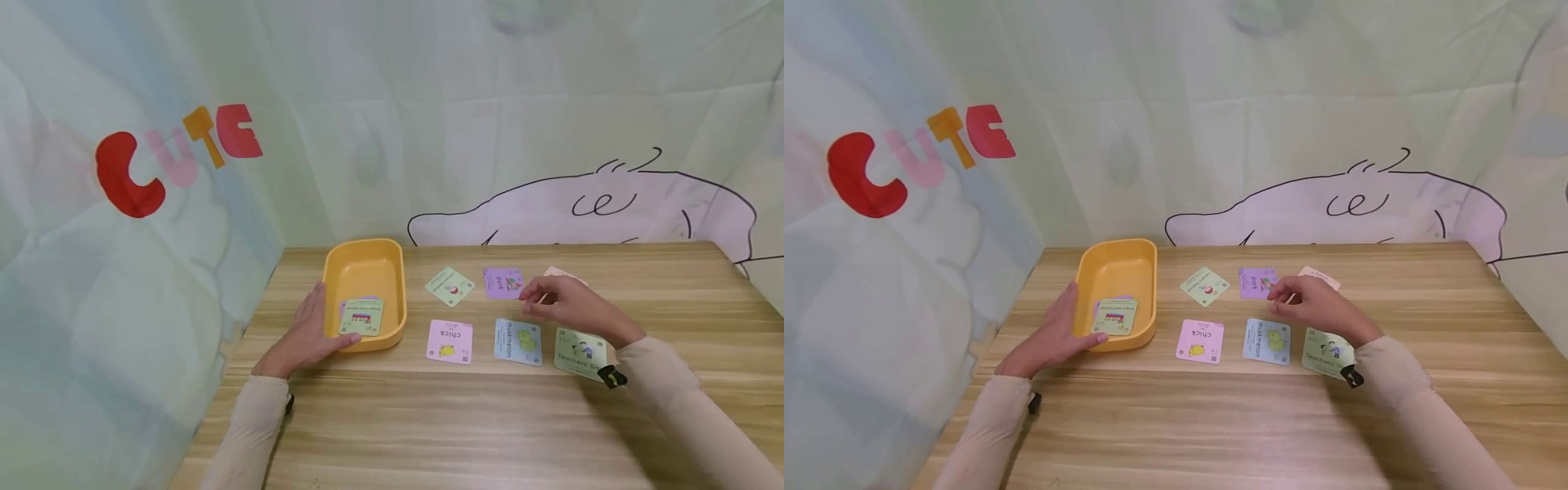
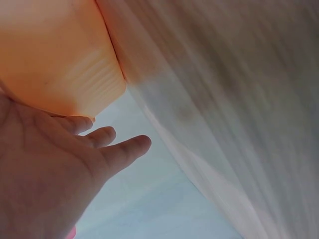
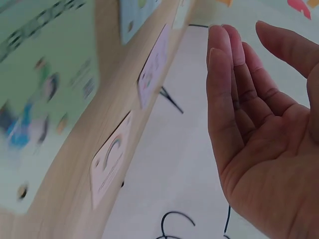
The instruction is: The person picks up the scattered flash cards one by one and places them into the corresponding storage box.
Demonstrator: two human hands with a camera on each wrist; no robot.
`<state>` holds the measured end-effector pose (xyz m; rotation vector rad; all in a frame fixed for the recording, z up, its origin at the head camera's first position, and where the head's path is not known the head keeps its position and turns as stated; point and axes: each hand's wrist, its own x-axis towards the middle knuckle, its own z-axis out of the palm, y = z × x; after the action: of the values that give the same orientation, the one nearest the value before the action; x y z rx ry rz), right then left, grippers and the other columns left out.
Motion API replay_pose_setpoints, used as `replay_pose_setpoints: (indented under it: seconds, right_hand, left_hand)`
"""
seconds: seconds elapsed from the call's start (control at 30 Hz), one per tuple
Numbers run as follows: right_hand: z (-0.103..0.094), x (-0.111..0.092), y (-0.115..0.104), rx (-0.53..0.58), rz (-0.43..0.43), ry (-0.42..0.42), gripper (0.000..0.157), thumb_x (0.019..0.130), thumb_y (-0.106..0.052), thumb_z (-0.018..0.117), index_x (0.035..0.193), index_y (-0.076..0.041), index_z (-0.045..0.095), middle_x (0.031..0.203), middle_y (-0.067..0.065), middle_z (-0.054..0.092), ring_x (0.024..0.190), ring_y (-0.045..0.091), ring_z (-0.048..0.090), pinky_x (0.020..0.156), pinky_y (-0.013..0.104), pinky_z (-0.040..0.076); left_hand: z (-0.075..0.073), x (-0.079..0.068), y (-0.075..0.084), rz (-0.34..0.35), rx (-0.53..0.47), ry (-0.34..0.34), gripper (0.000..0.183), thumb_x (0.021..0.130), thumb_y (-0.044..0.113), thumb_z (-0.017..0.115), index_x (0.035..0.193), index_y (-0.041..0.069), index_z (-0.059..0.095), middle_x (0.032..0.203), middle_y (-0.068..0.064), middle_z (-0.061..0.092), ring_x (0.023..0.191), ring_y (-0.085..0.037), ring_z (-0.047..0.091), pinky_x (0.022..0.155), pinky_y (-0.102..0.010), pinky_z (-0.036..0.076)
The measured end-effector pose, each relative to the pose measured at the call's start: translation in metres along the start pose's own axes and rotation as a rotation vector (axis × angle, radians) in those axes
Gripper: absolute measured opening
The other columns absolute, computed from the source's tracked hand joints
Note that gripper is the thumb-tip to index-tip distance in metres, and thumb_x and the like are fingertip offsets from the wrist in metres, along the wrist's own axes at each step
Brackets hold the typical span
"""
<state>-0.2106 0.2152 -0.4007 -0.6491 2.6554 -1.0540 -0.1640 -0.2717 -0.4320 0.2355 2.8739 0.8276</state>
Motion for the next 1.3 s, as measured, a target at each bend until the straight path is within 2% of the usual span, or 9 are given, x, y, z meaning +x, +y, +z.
replay_pose_setpoints:
  seconds: [0.17,0.4,0.57,0.83,1.13,1.3]
  right_hand:
    - [-0.008,-0.014,0.016,-0.044,0.03,-0.012,0.02,0.093,-0.014,0.074,0.109,-0.004,0.071,0.098,0.004,0.071,0.088,0.017,0.064,0.078,0.028,0.054]
    - [-0.01,-0.034,0.032,-0.058,0.077,-0.042,0.023,0.092,-0.019,0.076,0.109,-0.004,0.07,0.097,0.0,0.072,0.09,0.015,0.065,0.079,0.028,0.053]
    - [-0.01,-0.044,0.04,-0.098,0.08,-0.025,0.026,0.09,-0.023,0.079,0.106,-0.004,0.071,0.099,0.0,0.072,0.092,0.016,0.066,0.081,0.03,0.055]
    - [-0.01,-0.054,0.049,-0.157,0.092,0.002,0.041,0.081,-0.027,0.086,0.108,-0.002,0.069,0.104,0.005,0.07,0.097,0.022,0.065,0.087,0.044,0.055]
    - [-0.005,-0.061,0.05,-0.262,0.108,0.024,0.071,0.07,-0.042,0.092,0.115,0.006,0.065,0.11,0.016,0.062,0.098,0.03,0.06,0.087,0.052,0.052]
    - [-0.003,-0.06,0.051,-0.323,0.102,0.015,0.071,0.066,-0.042,0.094,0.111,0.005,0.065,0.106,0.016,0.061,0.095,0.029,0.058,0.085,0.051,0.051]
  left_hand:
    - [0.0,0.0,0.0,-0.005,-0.001,0.005,0.134,0.082,0.069,0.071,0.159,0.0,-0.014,0.169,-0.02,-0.011,0.155,-0.041,-0.004,0.123,-0.06,0.007]
    - [0.001,-0.001,0.0,-0.014,-0.003,0.001,0.134,0.082,0.068,0.071,0.159,0.0,-0.014,0.169,-0.019,-0.011,0.156,-0.039,-0.003,0.123,-0.06,0.007]
    - [0.0,-0.001,0.002,-0.014,-0.004,0.001,0.134,0.082,0.069,0.071,0.159,0.0,-0.013,0.169,-0.019,-0.011,0.156,-0.04,-0.003,0.123,-0.06,0.007]
    - [0.0,0.0,0.002,-0.014,0.006,0.001,0.134,0.081,0.07,0.07,0.16,0.001,-0.013,0.17,-0.019,-0.01,0.155,-0.041,-0.004,0.123,-0.061,0.008]
    - [0.0,0.001,0.002,-0.023,0.005,-0.005,0.134,0.081,0.071,0.07,0.16,0.002,-0.014,0.17,-0.017,-0.011,0.156,-0.04,-0.005,0.123,-0.06,0.007]
    - [-0.001,0.0,0.002,-0.037,-0.004,-0.01,0.134,0.081,0.07,0.071,0.16,0.002,-0.014,0.17,-0.017,-0.012,0.156,-0.04,-0.005,0.123,-0.06,0.007]
